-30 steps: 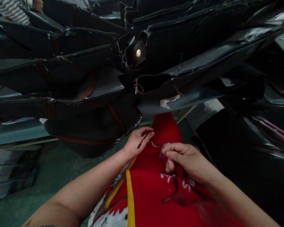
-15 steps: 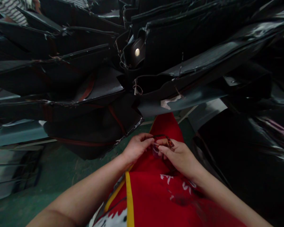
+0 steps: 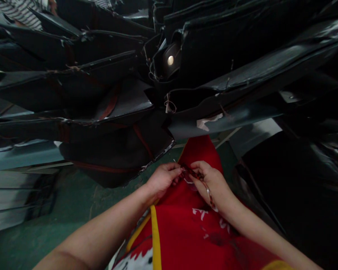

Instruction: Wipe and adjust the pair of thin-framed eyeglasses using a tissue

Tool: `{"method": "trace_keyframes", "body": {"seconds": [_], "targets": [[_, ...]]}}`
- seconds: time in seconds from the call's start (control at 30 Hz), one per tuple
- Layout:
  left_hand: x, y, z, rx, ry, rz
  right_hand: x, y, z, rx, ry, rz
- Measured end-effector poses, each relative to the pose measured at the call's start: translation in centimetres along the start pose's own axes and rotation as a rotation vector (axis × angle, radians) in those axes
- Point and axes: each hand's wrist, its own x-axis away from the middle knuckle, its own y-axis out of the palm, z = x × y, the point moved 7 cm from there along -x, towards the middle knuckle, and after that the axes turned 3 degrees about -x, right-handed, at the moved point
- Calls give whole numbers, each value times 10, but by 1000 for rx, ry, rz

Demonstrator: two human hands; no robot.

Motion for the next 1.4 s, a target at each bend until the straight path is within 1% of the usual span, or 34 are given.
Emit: {"method": "trace_keyframes", "body": {"seconds": [0.1, 0.17, 0.27, 0.33, 0.43, 0.5, 0.57, 0.6, 0.67, 0.7, 0.73, 0.8, 0.87, 0.9, 0.93, 1.0, 1.13, 1.2, 1.27, 1.4], "targets": [[2, -2, 3, -7, 23, 10, -4, 3, -1, 86, 10, -30], [3, -2, 2, 2, 23, 9, -6, 5, -7, 91, -25, -30], [4, -1, -2, 25, -6, -6, -7, 6, -18, 118, -146, 29], [4, 1, -4, 40, -28, -20, -6, 6, -23, 150, -203, 75], [3, 0, -5, 66, -39, -8, -4, 4, -27, 125, -217, 87], [3, -2, -4, 94, -37, 12, -3, 2, -25, 25, -152, 31], [4, -4, -2, 117, -34, 14, -2, 0, -17, -201, -3, -42], [4, -5, -2, 121, -34, 6, -1, -2, -10, -343, 92, -52], [5, -7, 0, 117, -36, -15, 0, -6, 4, -576, 266, -1], [6, -7, 1, 115, -35, -23, 0, -9, 10, -622, 324, 44], [6, -7, 2, 116, -29, -31, -1, -11, 15, -607, 358, 77], [8, -6, 7, 130, -10, -49, -4, -12, 17, -437, 356, 71], [10, -3, 11, 140, 6, -67, -7, -8, 15, -245, 320, 6], [10, -2, 12, 138, 11, -69, -7, -6, 14, -192, 308, -30], [11, -2, 13, 133, 12, -64, -7, -4, 12, -176, 305, -58], [11, -3, 13, 106, 15, -37, -4, 0, 11, -219, 320, -112], [9, -7, 11, 8, 18, 26, 4, 13, 10, -344, 403, -289], [8, -9, 10, -21, 21, 49, 7, 18, 11, -339, 435, -335], [8, -9, 11, -35, 33, 58, 5, 19, 12, -279, 424, -317], [7, -6, 13, -83, 55, 30, 0, 16, 13, -230, 394, -214]]}}
